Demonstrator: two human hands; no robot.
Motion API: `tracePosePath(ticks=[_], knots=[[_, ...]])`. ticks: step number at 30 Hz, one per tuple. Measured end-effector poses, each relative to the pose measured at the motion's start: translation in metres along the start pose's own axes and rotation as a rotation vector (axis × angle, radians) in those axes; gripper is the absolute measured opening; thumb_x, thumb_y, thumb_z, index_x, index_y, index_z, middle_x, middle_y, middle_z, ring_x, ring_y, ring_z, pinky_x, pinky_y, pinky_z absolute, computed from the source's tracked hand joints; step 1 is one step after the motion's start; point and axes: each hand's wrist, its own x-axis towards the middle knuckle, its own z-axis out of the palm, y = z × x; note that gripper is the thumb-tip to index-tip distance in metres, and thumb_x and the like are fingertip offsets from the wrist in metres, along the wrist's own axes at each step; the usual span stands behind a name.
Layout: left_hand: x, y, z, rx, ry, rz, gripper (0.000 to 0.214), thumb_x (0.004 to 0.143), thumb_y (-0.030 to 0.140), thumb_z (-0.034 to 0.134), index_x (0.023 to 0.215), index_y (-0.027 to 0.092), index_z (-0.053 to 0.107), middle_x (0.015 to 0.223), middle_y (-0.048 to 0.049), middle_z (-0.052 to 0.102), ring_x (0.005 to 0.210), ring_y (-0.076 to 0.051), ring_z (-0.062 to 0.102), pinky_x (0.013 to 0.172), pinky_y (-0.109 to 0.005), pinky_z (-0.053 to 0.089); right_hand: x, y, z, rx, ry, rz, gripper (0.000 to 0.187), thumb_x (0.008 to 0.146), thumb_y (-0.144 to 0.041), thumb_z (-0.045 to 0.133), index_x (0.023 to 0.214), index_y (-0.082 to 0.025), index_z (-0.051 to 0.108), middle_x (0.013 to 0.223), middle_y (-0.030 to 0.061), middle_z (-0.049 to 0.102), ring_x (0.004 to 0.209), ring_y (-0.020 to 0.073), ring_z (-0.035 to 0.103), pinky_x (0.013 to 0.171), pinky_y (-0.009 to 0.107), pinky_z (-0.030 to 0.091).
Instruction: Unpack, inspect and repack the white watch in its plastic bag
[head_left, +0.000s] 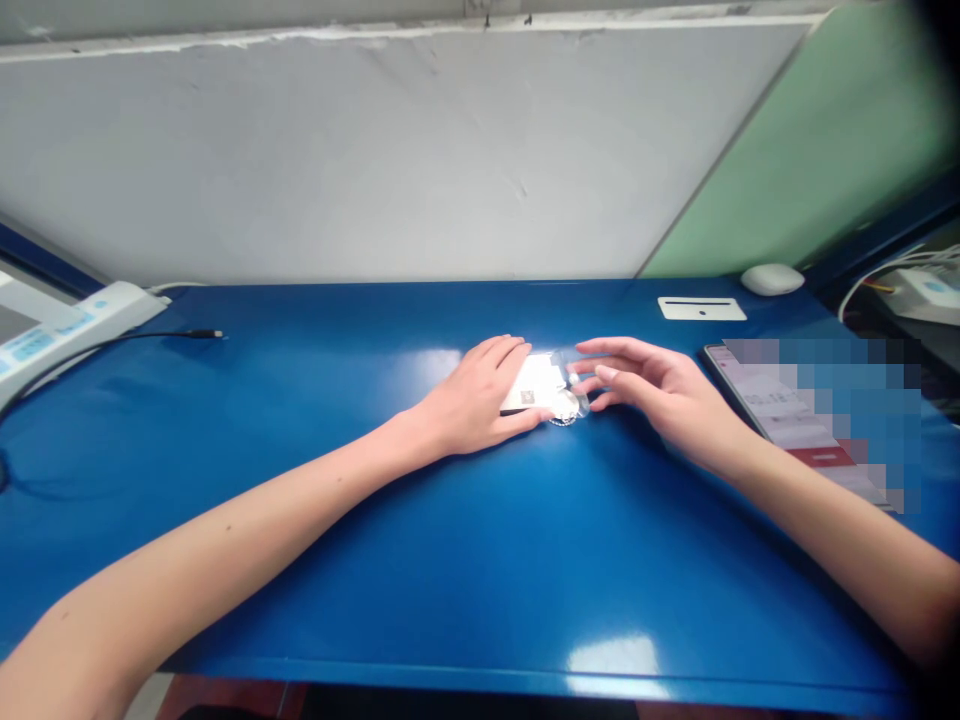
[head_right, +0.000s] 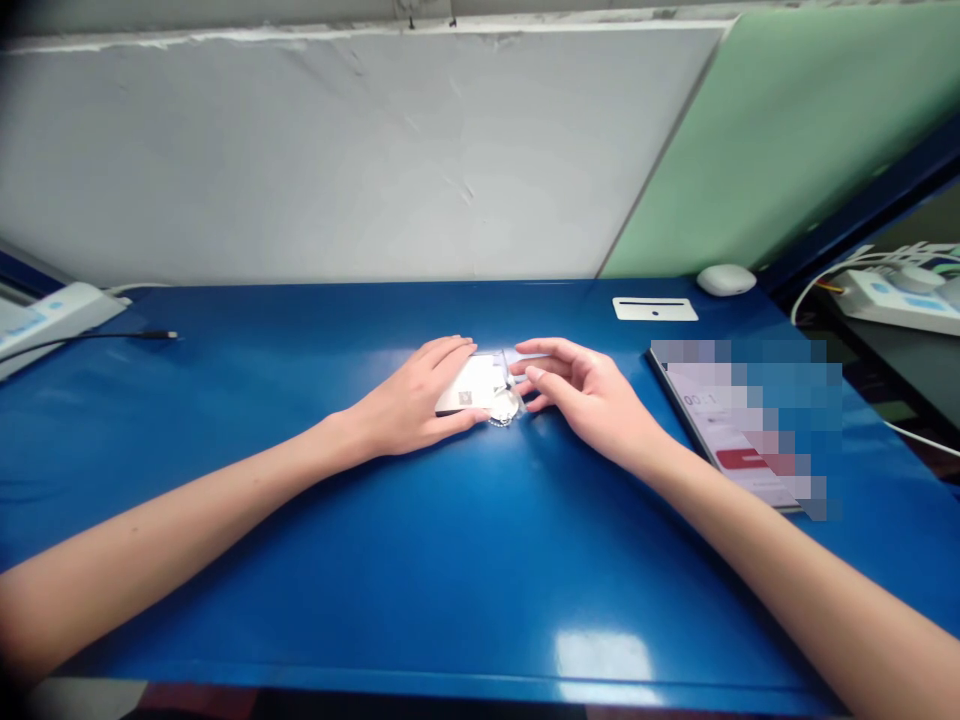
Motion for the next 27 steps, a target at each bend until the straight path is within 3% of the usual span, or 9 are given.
tracePosePath(ticks=[4, 8, 17, 23, 27], knots=[[-0.001, 0.0, 0.0, -0.011, 0.022, 0.032, 0.063, 0.091, 0.047, 0.055, 0.136, 0.004, 0.046, 0.141, -0.0252, 0.049, 0.136, -0.034, 0.043, 0.114, -0.049, 0.037, -0.003, 0.004, 0.002, -0.285, -0.003, -0.053, 0.029, 0.084, -0.04, 0.069, 0.102, -0.018, 0.071, 0.1, 0.0092, 0.077, 0.084, 0.0241, 0.073, 0.072, 0.036, 0.061], [-0.002, -0.001, 0.001, 0.004, 0.013, 0.044, 0.06, 0.092, 0.047, 0.054, 0.137, 0.008, 0.047, 0.141, -0.0225, 0.05, 0.137, -0.035, 0.043, 0.113, -0.05, 0.038, -0.008, 0.004, 0.002, -0.511, -0.023, -0.133, 0.024, 0.086, -0.038, 0.064, 0.099, -0.02, 0.075, 0.096, 0.0054, 0.078, 0.076, 0.0227, 0.071, 0.064, 0.035, 0.058], [0.002, 0.004, -0.007, 0.131, -0.111, 0.042, 0.063, 0.098, 0.053, 0.046, 0.14, 0.006, 0.046, 0.145, -0.0213, 0.048, 0.138, -0.036, 0.041, 0.113, -0.048, 0.035, -0.006, 0.009, 0.002, -0.485, 0.055, -0.173, 0.02, 0.084, -0.028, 0.064, 0.097, -0.021, 0.078, 0.101, 0.0043, 0.078, 0.09, 0.0273, 0.074, 0.08, 0.042, 0.06], [0.002, 0.009, -0.008, 0.184, -0.166, 0.031, 0.066, 0.1, 0.055, 0.04, 0.144, 0.006, 0.04, 0.148, -0.0206, 0.045, 0.14, -0.035, 0.038, 0.114, -0.046, 0.031, -0.009, 0.011, 0.006, -0.462, 0.058, -0.155, 0.019, 0.086, -0.029, 0.064, 0.1, -0.021, 0.075, 0.098, 0.0042, 0.078, 0.088, 0.025, 0.072, 0.076, 0.038, 0.058], [0.001, 0.009, -0.006, 0.188, -0.169, 0.021, 0.068, 0.1, 0.055, 0.039, 0.144, 0.003, 0.038, 0.148, -0.022, 0.044, 0.141, -0.036, 0.036, 0.115, -0.046, 0.028, -0.012, 0.011, 0.01, -0.518, 0.023, -0.245, 0.023, 0.088, -0.027, 0.062, 0.106, -0.02, 0.074, 0.093, 0.006, 0.074, 0.078, 0.0207, 0.068, 0.065, 0.034, 0.055]])
